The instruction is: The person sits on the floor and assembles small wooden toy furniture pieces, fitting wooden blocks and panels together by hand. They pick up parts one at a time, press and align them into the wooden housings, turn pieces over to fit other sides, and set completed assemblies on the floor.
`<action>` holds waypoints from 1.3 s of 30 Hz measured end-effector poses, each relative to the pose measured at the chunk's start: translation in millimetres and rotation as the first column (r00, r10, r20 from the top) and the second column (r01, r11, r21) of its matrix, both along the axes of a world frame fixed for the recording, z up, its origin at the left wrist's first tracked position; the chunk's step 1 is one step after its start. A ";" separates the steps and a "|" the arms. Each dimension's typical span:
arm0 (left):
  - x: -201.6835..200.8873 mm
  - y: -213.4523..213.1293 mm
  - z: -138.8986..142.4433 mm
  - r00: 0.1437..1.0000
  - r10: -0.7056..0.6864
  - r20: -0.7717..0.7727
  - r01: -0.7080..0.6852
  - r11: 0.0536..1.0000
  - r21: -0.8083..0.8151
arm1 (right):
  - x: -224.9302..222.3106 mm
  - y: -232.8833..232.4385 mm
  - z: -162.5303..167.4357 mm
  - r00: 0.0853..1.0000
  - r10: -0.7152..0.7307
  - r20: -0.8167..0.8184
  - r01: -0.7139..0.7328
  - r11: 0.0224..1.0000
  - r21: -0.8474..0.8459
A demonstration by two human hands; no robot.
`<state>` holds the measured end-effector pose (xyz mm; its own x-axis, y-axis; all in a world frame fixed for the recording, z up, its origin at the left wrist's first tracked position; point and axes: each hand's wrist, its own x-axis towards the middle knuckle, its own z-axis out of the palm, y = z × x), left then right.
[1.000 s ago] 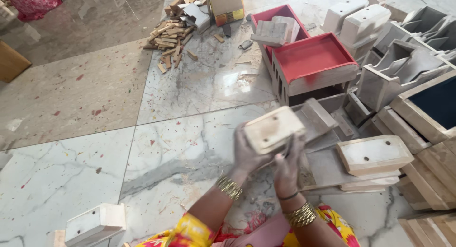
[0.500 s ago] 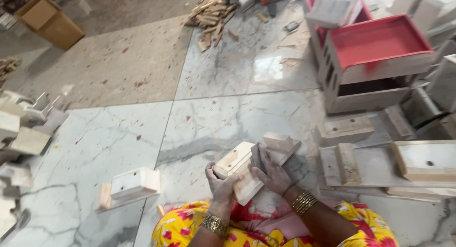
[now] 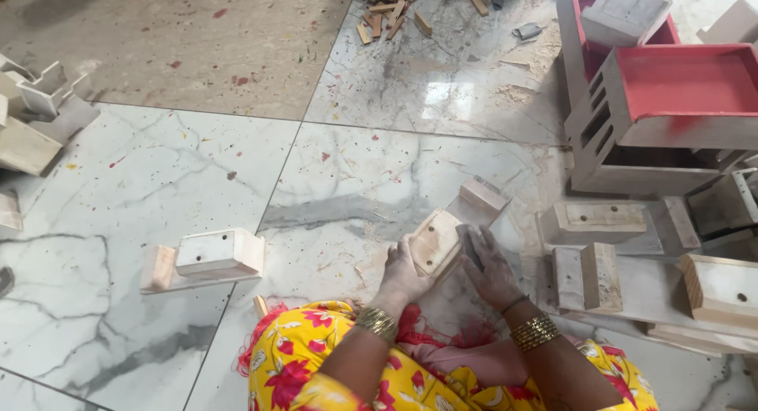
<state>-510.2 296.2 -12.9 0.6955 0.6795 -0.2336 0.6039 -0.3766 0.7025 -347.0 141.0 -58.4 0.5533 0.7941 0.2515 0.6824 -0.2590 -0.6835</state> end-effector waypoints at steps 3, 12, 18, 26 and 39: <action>-25.5 11.6 20.6 0.981 -0.194 -0.025 0.195 0.980 0.033 | -9.1 2.2 2.4 1.000 0.004 -0.016 -0.004 0.999 0.032; 10.2 8.6 7.6 0.973 -0.186 -0.139 0.191 0.981 0.021 | -10.6 16.3 13.8 0.962 0.056 0.267 -0.021 0.991 -0.133; 33.6 5.5 -4.7 0.914 -0.244 -0.324 0.210 0.968 -0.137 | 19.3 56.9 7.1 0.858 0.179 0.481 0.010 0.931 -0.365; 41.1 0.5 -2.9 0.910 -0.204 -0.361 0.169 0.978 -0.126 | 28.5 103.0 23.3 0.924 -0.013 0.382 0.222 0.832 -0.509; 58.1 -27.8 5.6 0.863 -0.318 -0.393 0.260 0.946 -0.194 | 71.4 77.4 6.0 0.925 -0.101 0.365 0.258 0.874 -0.411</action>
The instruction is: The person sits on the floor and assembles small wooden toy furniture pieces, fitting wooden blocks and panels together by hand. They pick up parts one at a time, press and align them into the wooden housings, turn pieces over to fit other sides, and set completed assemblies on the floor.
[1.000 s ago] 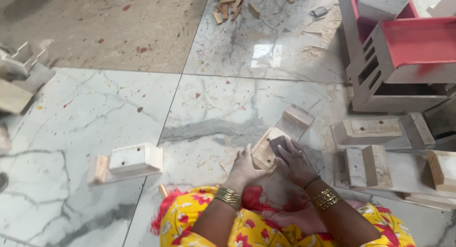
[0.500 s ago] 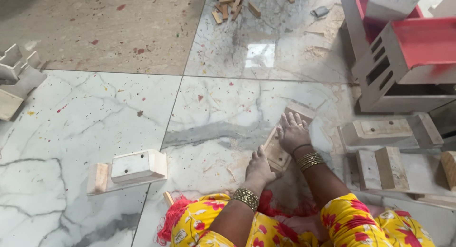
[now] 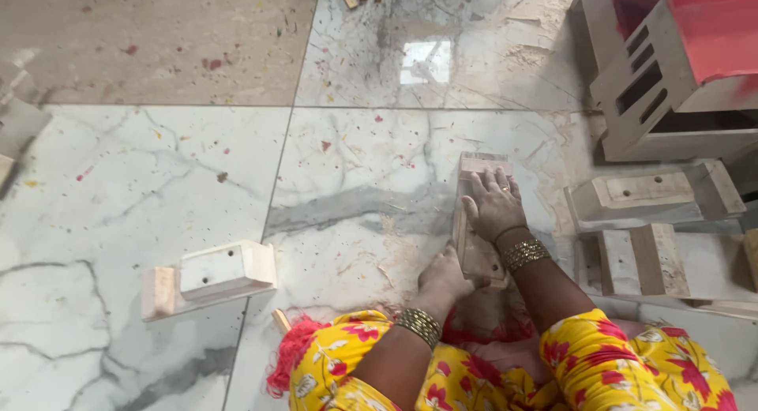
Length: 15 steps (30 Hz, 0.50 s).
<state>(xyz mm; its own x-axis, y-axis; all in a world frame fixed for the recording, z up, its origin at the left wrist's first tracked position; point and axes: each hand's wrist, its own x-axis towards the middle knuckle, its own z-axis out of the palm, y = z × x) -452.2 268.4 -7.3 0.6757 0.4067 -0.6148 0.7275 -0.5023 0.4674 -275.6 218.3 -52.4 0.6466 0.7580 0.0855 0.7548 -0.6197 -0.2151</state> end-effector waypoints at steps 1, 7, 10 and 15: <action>1.0 -0.1 -4.2 1.000 0.010 0.025 -0.010 1.000 0.021 | -2.1 -0.2 2.5 0.997 0.053 0.048 -0.053 0.999 -0.006; 20.1 -6.6 -64.3 0.969 -0.245 -0.041 0.248 0.958 0.142 | -64.2 -61.6 0.8 0.928 0.333 0.167 -0.339 0.941 0.005; 27.7 -11.5 -84.2 0.939 -0.338 0.062 0.320 0.926 0.199 | -63.5 -71.8 -1.9 0.920 0.352 0.173 -0.359 0.933 0.009; 17.1 -11.1 -65.8 0.996 -0.072 0.049 0.076 0.993 -0.085 | 3.9 -23.2 7.4 0.991 0.078 0.111 -0.067 0.993 -0.099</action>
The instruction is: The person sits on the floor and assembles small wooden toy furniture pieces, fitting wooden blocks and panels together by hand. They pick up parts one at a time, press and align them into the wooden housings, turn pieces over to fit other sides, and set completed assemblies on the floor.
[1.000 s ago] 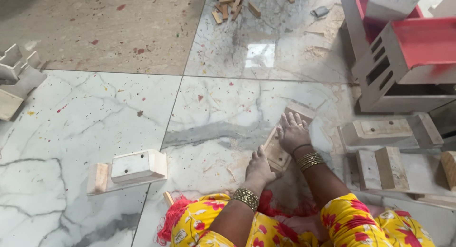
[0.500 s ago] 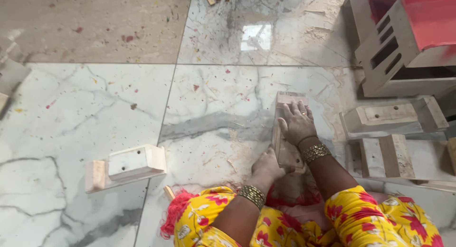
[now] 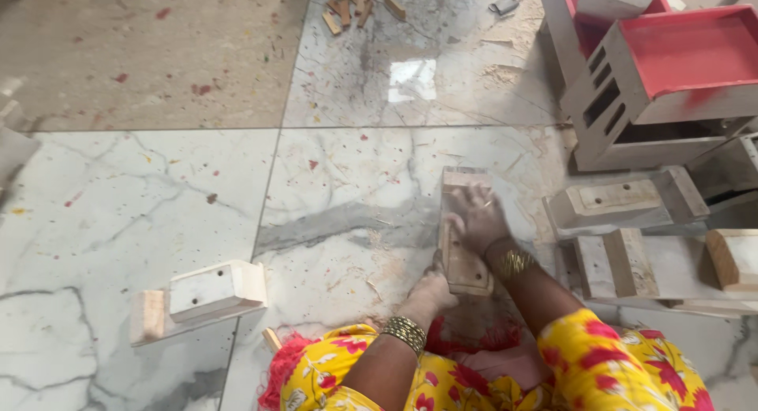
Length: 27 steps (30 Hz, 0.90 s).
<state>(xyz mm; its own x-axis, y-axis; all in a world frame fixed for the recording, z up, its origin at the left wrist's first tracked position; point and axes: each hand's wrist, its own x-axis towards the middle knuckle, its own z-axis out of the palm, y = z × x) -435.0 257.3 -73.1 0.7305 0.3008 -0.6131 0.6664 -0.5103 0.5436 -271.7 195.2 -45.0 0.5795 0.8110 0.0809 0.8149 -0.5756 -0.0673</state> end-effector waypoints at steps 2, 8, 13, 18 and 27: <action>-2.9 3.0 11.8 1.000 0.024 0.017 -0.024 1.000 0.010 | 16.4 14.8 3.9 0.999 -0.013 -0.030 0.013 0.999 0.031; 1.4 -2.4 2.8 0.999 -0.020 -0.036 0.020 1.000 0.009 | -28.1 -27.3 -7.0 0.941 0.314 0.130 -0.334 0.924 0.188; 8.8 -12.0 0.4 0.979 -0.204 0.026 0.199 0.973 0.112 | -65.3 -68.0 -5.4 0.925 0.377 -0.041 -0.374 0.925 0.073; -7.5 -21.6 36.2 0.999 0.052 0.012 -0.050 0.995 -0.086 | 13.9 -16.7 5.1 0.994 0.095 -0.045 -0.093 0.995 0.040; 2.7 -21.6 -2.0 0.995 -0.099 -0.029 0.100 0.995 0.031 | -43.5 -54.7 -4.9 0.945 0.321 0.059 -0.325 0.941 0.097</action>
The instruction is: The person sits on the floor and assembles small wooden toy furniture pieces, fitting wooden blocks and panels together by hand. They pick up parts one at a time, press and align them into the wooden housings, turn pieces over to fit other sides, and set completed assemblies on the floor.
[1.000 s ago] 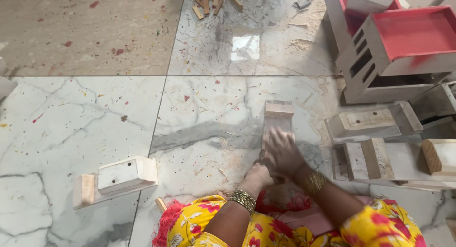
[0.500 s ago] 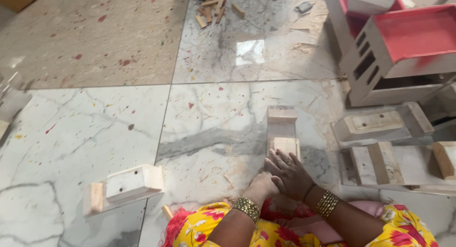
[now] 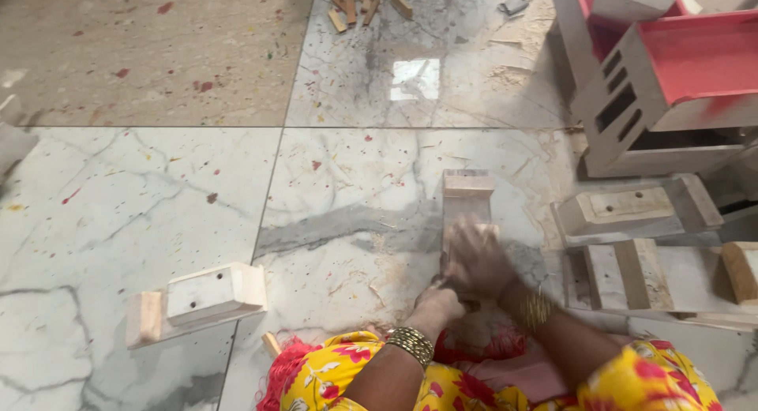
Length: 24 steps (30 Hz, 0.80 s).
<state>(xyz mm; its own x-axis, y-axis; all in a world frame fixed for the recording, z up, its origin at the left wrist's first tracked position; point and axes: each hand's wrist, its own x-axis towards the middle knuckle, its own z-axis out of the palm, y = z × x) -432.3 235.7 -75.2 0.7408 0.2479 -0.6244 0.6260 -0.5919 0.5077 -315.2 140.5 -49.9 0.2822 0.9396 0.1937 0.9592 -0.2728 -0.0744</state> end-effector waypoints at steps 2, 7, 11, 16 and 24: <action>6.6 -2.5 -10.8 0.993 -0.110 -0.036 0.111 0.993 0.034 | -24.5 -19.4 2.0 0.999 0.029 -0.025 -0.032 0.988 -0.151; 3.2 -3.7 11.6 0.999 -0.026 0.032 0.027 0.999 -0.034 | 22.5 5.4 12.4 0.990 -0.134 -0.038 0.129 0.985 -0.116; -3.6 -4.5 45.2 0.995 0.097 0.023 -0.096 0.994 -0.052 | 81.3 49.3 16.3 0.922 -0.381 -0.067 0.365 0.914 -0.177; 2.9 -5.3 28.3 0.995 0.082 -0.049 -0.085 0.994 -0.066 | 40.9 24.5 8.9 0.987 -0.159 0.032 0.159 0.987 -0.022; 16.0 -16.7 -28.0 0.975 -0.204 0.091 0.198 0.977 0.075 | 0.5 -16.7 12.9 0.995 0.067 0.070 -0.066 0.998 -0.015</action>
